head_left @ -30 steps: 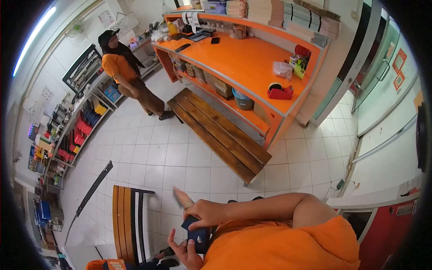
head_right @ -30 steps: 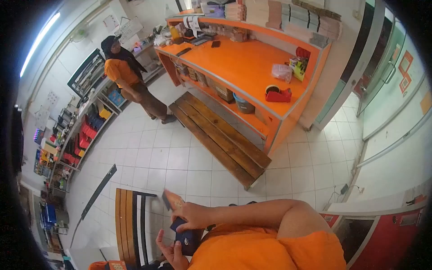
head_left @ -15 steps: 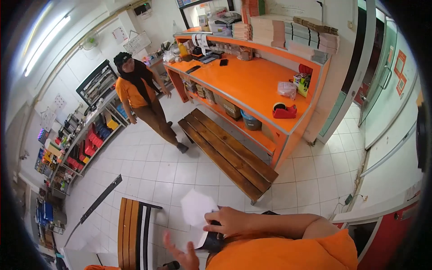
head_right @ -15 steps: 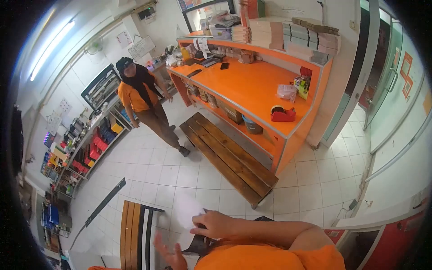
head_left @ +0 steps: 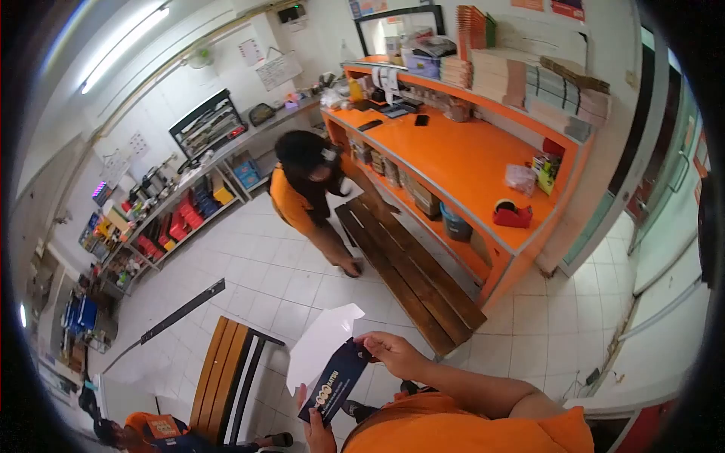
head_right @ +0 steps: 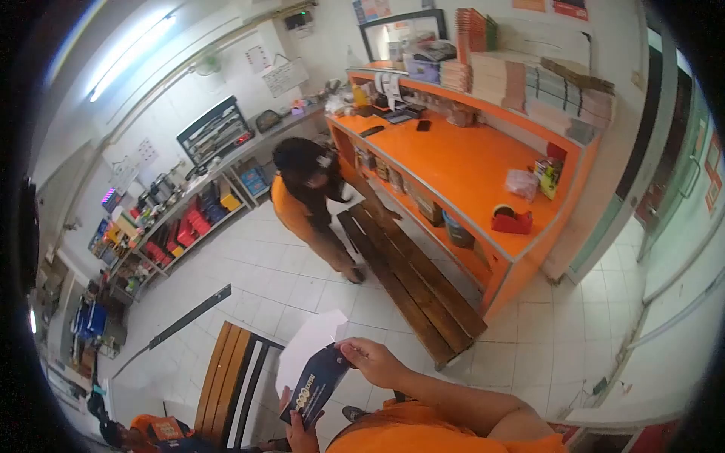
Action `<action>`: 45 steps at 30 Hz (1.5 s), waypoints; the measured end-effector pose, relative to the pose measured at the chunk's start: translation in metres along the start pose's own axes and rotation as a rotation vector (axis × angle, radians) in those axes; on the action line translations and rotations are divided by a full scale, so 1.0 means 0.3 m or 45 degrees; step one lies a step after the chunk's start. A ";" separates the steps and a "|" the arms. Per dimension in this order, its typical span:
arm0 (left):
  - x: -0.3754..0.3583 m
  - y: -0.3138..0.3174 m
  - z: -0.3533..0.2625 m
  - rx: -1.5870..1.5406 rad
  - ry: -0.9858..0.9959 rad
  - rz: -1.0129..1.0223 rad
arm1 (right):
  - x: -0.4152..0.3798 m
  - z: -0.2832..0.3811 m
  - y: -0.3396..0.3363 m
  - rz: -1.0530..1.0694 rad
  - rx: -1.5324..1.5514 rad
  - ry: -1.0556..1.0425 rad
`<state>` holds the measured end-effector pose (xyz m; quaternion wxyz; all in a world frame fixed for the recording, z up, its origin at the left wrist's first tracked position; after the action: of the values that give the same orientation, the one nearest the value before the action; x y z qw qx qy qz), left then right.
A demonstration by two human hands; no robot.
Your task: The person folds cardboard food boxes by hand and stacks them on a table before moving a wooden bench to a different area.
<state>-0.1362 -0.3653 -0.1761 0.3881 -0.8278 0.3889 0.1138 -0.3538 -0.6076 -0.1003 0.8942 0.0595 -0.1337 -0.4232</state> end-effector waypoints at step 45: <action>-0.182 -0.069 -0.372 -0.252 0.804 0.295 | 0.020 -0.066 -0.049 0.009 0.296 0.192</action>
<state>-0.1702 -0.4083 -0.0629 0.1510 -0.8061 0.5683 -0.0674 -0.3553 -0.6219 -0.1213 0.8902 0.1941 -0.1145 -0.3958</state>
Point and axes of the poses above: each hand's wrist, its own x-axis towards the middle knuckle, its own y-axis out of the palm, z = x × y, the point moved 6 cm from there along x, towards the middle knuckle, and after that the axes turned 13 degrees about -y, right-handed, at the moved point
